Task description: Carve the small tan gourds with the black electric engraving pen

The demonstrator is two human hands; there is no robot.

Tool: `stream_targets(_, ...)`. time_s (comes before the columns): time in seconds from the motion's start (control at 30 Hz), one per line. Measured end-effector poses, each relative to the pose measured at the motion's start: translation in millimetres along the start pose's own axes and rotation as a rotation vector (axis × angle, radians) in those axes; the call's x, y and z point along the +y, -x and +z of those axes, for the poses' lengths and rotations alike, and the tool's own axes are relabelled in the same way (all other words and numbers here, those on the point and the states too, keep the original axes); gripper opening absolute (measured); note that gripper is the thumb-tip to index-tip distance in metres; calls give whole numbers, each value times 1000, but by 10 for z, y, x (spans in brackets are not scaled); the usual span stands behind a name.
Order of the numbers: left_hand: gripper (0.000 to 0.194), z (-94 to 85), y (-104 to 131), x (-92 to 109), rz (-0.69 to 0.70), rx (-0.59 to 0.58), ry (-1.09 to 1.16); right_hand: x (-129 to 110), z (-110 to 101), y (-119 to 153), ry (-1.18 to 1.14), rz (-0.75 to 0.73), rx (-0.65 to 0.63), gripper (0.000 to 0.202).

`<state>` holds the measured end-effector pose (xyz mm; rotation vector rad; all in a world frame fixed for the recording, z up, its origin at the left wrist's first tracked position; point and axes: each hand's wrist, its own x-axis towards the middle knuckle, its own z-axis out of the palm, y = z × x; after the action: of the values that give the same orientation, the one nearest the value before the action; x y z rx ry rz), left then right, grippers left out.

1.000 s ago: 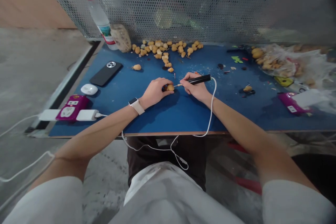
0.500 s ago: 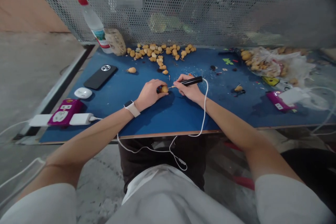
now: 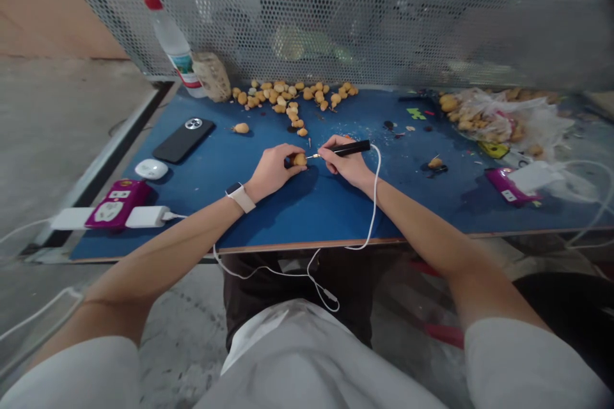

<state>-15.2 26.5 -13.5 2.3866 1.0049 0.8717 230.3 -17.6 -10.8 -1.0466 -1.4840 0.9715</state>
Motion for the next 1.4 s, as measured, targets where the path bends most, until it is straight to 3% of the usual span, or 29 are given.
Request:
stream_targets(0.47,31,-15,11,37,15,-63,-25,22,-7,10,-18,28,0,63)
stream_targets(1.4,31,-19,12,53,35,-47,-19,-19,-10,35,26,11,-31,62)
